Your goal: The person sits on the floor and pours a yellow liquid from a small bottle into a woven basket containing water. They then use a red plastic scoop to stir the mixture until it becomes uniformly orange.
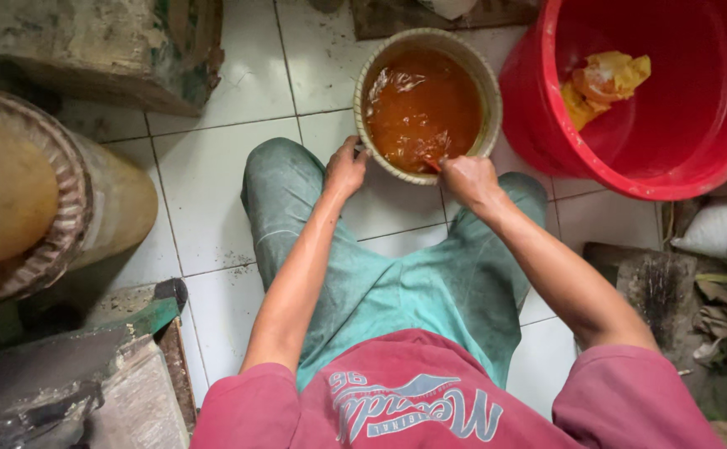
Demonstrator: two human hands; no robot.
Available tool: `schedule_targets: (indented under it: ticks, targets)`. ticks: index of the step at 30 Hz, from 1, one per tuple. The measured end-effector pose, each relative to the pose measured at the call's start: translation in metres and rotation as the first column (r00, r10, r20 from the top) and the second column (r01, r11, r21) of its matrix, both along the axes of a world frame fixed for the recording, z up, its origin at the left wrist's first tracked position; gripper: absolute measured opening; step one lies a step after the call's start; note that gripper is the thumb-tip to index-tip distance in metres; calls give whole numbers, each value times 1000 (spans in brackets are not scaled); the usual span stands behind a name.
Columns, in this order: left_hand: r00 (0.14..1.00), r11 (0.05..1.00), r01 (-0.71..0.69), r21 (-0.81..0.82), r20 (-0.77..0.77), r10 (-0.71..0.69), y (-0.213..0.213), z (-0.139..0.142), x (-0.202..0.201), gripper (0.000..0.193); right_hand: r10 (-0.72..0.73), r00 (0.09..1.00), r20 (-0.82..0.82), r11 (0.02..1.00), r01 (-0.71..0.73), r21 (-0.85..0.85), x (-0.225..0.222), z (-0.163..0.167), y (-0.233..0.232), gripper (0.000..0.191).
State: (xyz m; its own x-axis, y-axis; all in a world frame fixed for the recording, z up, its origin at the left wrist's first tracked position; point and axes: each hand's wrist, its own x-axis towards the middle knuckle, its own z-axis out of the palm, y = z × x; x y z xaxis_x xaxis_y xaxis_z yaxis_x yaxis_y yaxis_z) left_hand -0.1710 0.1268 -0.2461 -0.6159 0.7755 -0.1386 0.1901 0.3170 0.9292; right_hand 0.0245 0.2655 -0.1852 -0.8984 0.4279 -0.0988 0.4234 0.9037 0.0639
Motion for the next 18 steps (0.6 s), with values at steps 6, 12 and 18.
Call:
schedule_targets:
  ticks: [6, 12, 18]
  targets:
    - [1000, 997, -5, -71, 11, 6, 4, 7, 1, 43, -105, 994, 23, 989, 101, 108, -1, -1, 35, 14]
    - [999, 999, 7, -51, 51, -5, 6, -4, -1, 48, 11, 983, -182, 978, 26, 205, -42, -22, 67, 33]
    - [997, 1000, -29, 3, -68, 29, 13, -49, -1, 57, -2, 999, -47, 963, 14, 271, -88, -52, 58, 21]
